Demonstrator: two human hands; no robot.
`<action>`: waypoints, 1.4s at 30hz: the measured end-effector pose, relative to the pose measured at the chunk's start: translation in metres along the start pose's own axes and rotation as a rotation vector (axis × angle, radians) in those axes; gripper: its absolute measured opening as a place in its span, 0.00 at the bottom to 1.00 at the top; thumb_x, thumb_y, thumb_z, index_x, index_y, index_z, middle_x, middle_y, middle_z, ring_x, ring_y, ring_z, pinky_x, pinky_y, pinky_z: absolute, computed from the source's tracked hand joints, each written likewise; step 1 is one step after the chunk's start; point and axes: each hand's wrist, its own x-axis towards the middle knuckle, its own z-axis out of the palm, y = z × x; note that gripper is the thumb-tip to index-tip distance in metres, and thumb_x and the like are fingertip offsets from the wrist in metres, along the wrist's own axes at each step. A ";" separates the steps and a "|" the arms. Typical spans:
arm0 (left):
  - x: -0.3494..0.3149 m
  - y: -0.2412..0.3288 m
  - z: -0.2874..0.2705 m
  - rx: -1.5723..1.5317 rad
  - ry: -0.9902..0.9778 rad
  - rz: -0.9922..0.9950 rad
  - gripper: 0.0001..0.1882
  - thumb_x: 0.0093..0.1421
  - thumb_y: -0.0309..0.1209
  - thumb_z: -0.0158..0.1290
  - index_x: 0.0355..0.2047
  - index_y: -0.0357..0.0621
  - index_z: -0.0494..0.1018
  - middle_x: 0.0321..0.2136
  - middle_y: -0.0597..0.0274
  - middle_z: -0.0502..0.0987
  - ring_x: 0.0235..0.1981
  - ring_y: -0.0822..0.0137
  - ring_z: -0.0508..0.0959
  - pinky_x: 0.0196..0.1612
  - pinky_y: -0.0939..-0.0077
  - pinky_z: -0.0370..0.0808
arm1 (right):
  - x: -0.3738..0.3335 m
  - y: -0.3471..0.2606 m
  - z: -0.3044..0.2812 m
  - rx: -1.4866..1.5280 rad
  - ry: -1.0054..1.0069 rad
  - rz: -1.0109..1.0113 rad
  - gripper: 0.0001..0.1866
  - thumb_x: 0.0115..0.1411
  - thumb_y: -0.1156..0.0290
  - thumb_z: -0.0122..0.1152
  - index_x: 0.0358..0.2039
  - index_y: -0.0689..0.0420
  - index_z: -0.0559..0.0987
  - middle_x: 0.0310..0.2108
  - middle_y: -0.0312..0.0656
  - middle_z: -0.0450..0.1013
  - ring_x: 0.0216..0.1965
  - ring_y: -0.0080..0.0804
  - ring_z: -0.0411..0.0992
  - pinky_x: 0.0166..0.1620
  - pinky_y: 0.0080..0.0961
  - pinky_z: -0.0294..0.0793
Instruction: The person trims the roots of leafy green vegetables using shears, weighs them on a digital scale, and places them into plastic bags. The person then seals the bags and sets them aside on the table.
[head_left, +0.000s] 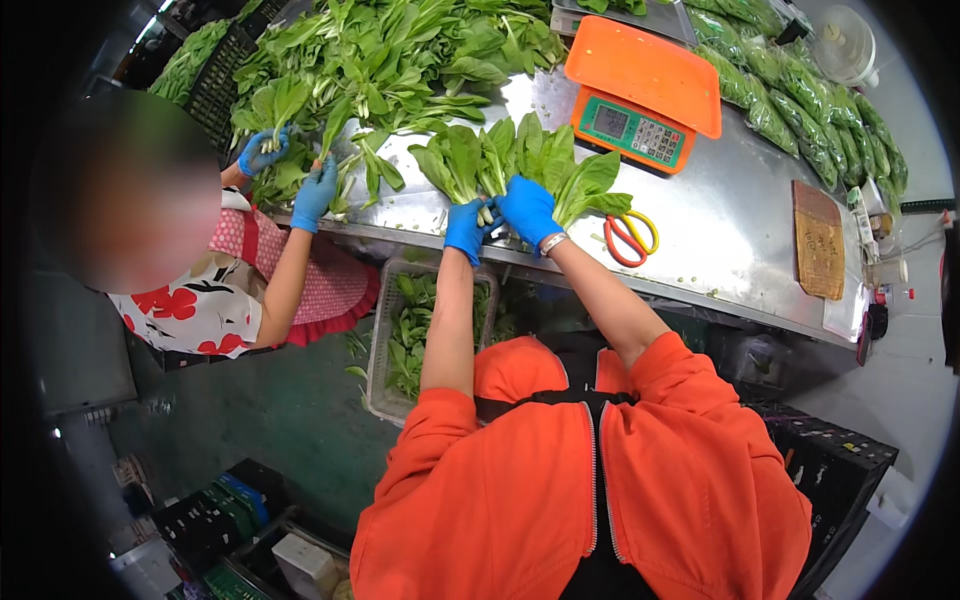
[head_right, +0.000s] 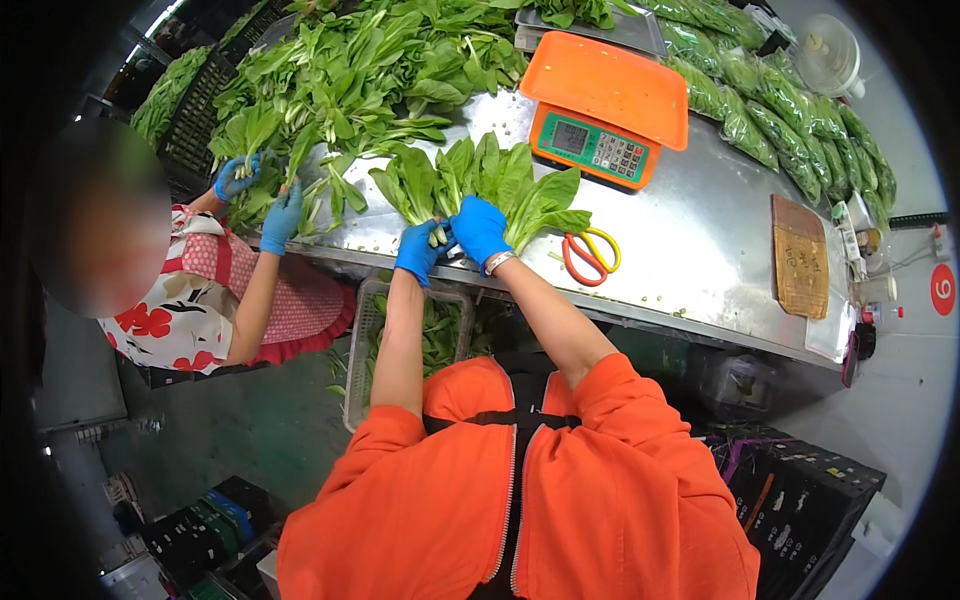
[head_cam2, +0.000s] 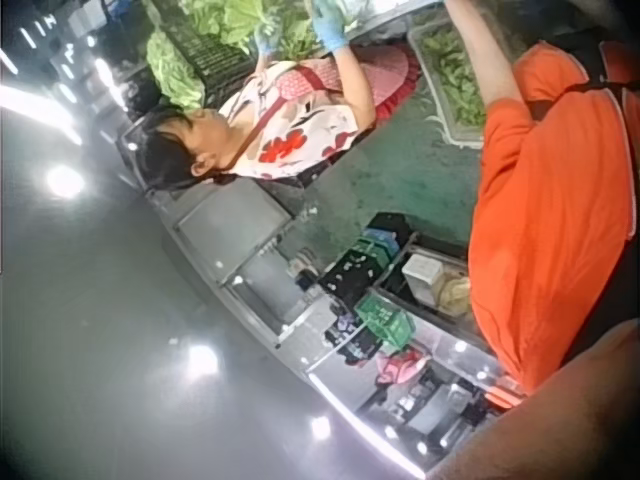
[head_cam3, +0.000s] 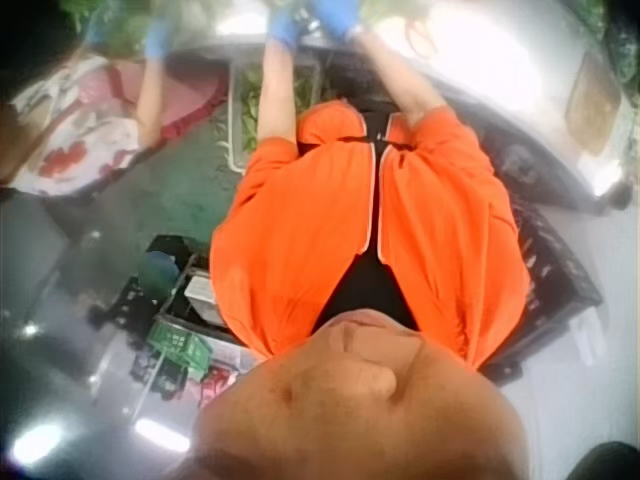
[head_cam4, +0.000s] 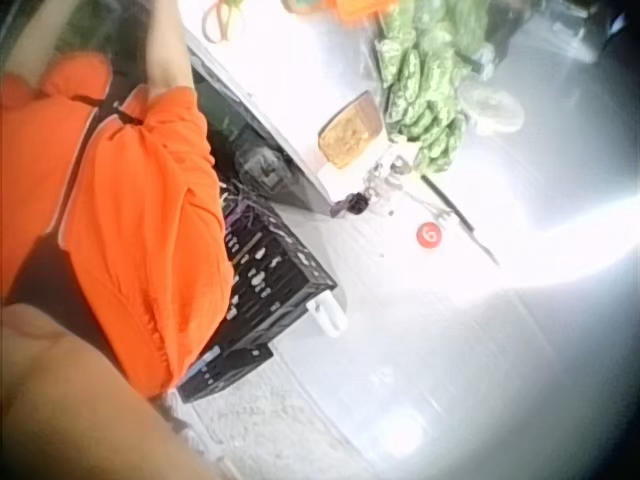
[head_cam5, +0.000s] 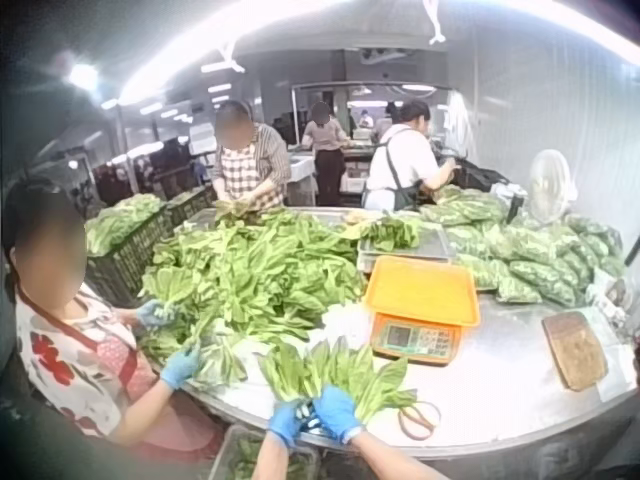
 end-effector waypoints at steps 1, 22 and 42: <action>0.008 -0.004 -0.009 -0.035 -0.019 0.010 0.08 0.56 0.27 0.46 0.34 0.34 0.67 0.28 0.51 0.74 0.29 0.56 0.76 0.35 0.59 0.75 | 0.001 -0.003 -0.002 0.015 -0.058 0.026 0.17 0.44 0.56 0.58 0.25 0.59 0.75 0.24 0.51 0.72 0.28 0.47 0.71 0.30 0.38 0.69; -0.023 -0.003 -0.011 -0.175 -0.219 -0.045 0.15 0.54 0.28 0.51 0.43 0.42 0.67 0.35 0.58 0.74 0.34 0.64 0.73 0.36 0.65 0.72 | -0.045 0.014 -0.005 -0.144 0.123 -0.143 0.18 0.47 0.55 0.56 0.26 0.59 0.74 0.25 0.52 0.70 0.29 0.49 0.71 0.29 0.40 0.69; -0.021 -0.014 -0.005 -0.179 -0.211 -0.072 0.13 0.49 0.27 0.57 0.34 0.36 0.70 0.25 0.58 0.74 0.25 0.64 0.75 0.29 0.66 0.75 | -0.042 0.002 -0.008 0.255 0.036 -0.288 0.12 0.53 0.64 0.49 0.31 0.60 0.73 0.30 0.54 0.68 0.30 0.49 0.69 0.32 0.38 0.68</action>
